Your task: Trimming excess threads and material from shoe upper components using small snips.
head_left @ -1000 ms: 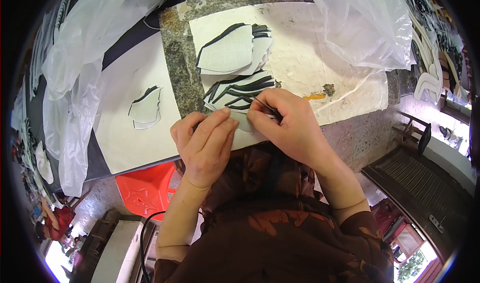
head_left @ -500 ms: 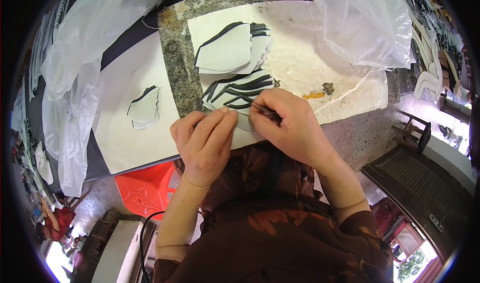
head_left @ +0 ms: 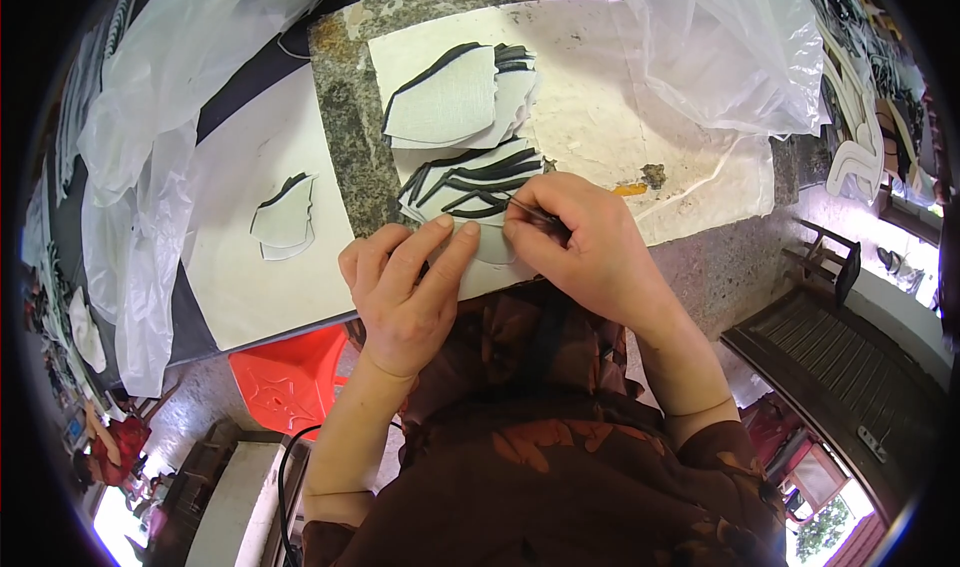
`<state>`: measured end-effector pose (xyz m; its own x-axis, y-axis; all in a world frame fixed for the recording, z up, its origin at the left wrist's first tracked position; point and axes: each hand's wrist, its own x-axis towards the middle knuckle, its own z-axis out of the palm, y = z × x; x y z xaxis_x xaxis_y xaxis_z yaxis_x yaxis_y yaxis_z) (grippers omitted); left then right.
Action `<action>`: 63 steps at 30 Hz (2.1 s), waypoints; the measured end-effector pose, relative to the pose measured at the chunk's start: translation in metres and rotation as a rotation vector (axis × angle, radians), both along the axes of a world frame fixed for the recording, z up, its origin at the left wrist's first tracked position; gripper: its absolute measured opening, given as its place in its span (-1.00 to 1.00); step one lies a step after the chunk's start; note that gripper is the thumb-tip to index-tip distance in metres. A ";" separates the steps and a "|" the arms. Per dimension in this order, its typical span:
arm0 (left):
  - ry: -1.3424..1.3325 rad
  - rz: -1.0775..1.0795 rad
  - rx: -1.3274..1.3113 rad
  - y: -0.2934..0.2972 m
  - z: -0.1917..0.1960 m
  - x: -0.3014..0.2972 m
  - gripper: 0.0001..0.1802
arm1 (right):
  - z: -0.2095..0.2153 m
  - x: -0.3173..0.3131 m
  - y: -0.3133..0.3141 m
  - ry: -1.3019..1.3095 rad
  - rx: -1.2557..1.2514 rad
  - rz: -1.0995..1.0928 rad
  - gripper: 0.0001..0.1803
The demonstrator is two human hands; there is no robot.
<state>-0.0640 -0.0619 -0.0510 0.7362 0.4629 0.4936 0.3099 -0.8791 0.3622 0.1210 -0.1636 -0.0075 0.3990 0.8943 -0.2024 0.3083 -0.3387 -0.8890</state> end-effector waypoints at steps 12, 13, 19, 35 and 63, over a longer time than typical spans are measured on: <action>0.044 -0.023 -0.001 -0.002 0.002 0.002 -0.51 | 0.002 0.013 -0.002 -0.094 0.035 -0.003 -0.87; 0.042 -0.024 -0.002 -0.003 0.002 0.002 -0.51 | 0.002 0.014 -0.002 -0.095 0.034 -0.003 -0.87; 0.089 -0.033 -0.024 -0.004 0.006 0.004 -0.51 | 0.002 0.019 -0.001 -0.104 0.021 -0.012 -0.87; 0.280 -0.041 -0.062 -0.006 0.030 0.013 -0.37 | 0.001 0.030 0.000 -0.067 -0.030 -0.073 -0.82; 0.057 0.028 -0.305 -0.011 0.008 0.008 -0.52 | 0.010 0.044 -0.011 0.342 -0.114 -0.081 -0.73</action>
<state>-0.0560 -0.0731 -0.0433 0.7434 0.6040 0.2874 0.3600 -0.7234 0.5891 0.1646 -0.1747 0.0029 0.3593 0.8270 -0.4325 -0.0319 -0.4523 -0.8913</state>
